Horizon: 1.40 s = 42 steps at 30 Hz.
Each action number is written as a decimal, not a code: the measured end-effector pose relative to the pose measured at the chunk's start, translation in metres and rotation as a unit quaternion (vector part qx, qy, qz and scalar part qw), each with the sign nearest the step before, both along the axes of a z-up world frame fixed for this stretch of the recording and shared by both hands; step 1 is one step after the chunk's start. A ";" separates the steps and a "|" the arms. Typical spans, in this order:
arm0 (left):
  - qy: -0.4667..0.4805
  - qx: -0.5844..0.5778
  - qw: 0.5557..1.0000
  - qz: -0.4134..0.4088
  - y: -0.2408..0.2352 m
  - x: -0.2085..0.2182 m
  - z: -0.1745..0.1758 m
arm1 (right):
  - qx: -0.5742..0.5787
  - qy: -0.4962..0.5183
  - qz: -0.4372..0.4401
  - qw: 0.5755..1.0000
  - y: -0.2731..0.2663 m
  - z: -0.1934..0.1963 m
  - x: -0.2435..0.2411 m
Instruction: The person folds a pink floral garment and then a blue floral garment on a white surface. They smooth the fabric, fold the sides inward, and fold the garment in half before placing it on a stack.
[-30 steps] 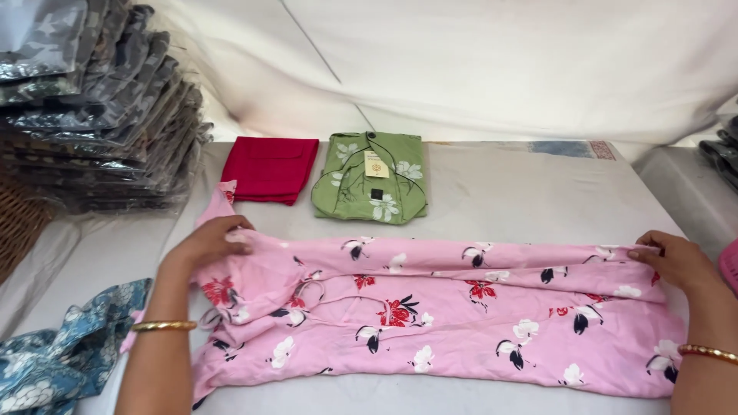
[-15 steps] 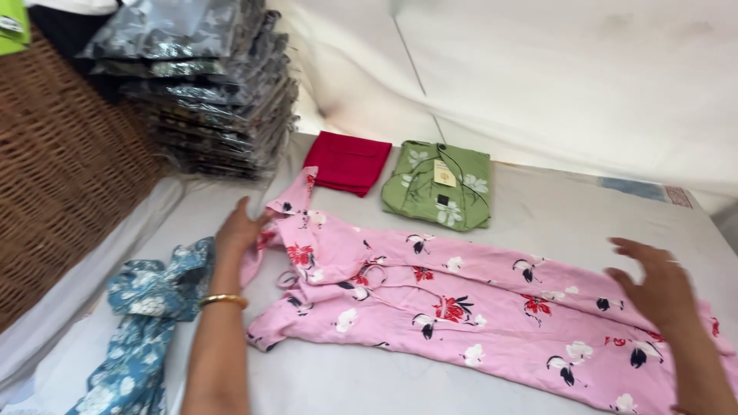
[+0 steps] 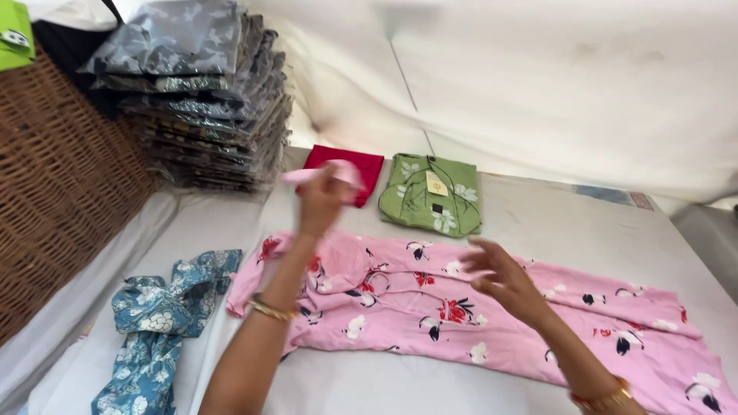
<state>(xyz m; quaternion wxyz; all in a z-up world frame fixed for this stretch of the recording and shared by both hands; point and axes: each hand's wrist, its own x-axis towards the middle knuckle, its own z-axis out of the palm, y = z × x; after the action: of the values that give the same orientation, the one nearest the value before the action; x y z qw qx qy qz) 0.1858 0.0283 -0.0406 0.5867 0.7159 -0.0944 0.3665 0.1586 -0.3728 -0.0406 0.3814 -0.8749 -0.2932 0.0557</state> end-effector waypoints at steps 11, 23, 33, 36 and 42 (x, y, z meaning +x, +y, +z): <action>0.240 0.150 0.941 -0.184 -0.021 -0.063 -0.025 | 0.513 0.256 -0.026 0.819 -0.041 -0.044 0.029; 0.255 0.349 0.902 0.000 0.005 -0.080 -0.050 | 0.569 0.148 -0.146 0.795 -0.165 -0.074 0.059; 0.217 0.460 0.860 -0.041 -0.043 -0.089 -0.045 | 0.490 -0.018 -0.277 0.826 -0.190 -0.063 0.062; 0.136 0.504 0.852 -0.033 -0.059 -0.094 -0.046 | 0.487 -0.140 -0.285 0.814 -0.179 -0.046 0.047; 0.131 0.506 0.852 0.025 -0.046 -0.090 -0.043 | 0.392 -0.190 -0.318 0.842 -0.163 -0.039 0.040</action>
<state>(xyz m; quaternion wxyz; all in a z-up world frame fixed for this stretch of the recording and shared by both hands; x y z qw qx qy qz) 0.0954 -0.0178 -0.0838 0.1407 0.9573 -0.1713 0.1857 0.1984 -0.5355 -0.0799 0.6264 -0.6909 -0.0627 -0.3556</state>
